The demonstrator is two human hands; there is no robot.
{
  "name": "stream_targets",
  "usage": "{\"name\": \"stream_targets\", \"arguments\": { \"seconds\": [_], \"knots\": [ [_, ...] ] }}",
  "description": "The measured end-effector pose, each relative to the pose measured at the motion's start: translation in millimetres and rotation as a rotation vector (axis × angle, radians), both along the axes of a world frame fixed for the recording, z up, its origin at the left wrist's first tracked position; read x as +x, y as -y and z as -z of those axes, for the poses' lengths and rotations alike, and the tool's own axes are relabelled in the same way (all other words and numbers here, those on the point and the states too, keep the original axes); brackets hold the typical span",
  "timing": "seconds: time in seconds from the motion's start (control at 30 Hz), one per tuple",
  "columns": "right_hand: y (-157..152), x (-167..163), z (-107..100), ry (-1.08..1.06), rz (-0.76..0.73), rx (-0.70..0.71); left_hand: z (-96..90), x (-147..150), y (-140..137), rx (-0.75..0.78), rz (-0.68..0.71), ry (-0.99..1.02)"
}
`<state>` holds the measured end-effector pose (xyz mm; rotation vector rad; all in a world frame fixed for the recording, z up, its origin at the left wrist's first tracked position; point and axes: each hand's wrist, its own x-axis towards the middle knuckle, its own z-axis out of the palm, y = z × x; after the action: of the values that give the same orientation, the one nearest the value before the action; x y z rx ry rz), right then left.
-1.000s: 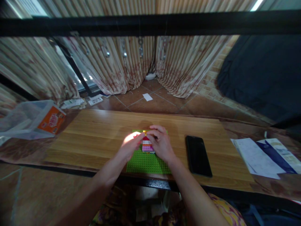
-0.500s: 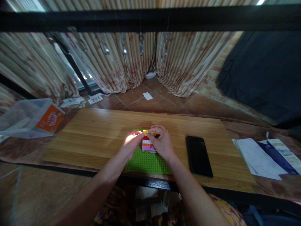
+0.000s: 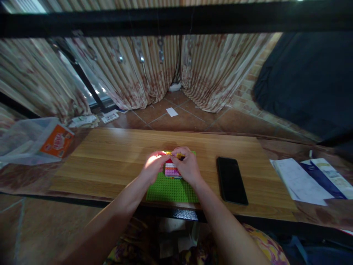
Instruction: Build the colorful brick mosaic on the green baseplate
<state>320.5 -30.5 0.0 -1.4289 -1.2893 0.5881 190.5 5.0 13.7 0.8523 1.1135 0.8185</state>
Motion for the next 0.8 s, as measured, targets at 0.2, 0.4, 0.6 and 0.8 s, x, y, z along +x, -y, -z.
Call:
{"name": "stream_targets", "arguments": {
  "seconds": [0.2, 0.4, 0.6, 0.8],
  "knots": [
    [3.5, 2.2, -0.8, -0.007, 0.013, 0.061, -6.7, -4.0, 1.7, -0.051, 0.011, 0.001],
    [16.2, 13.1, -19.4, 0.025, 0.127, 0.216, -27.1, -31.0, 10.4, -0.310, -0.049, 0.523],
    [36.4, -3.5, -35.5, 0.248, -0.049, 0.233, -44.7, -38.4, 22.3, -0.343, 0.106, 0.709],
    [43.9, -21.1, -36.6, 0.493, -0.073, 0.230, -49.6, -24.5, 33.6, -0.314, 0.152, 0.748]
  ]
}}
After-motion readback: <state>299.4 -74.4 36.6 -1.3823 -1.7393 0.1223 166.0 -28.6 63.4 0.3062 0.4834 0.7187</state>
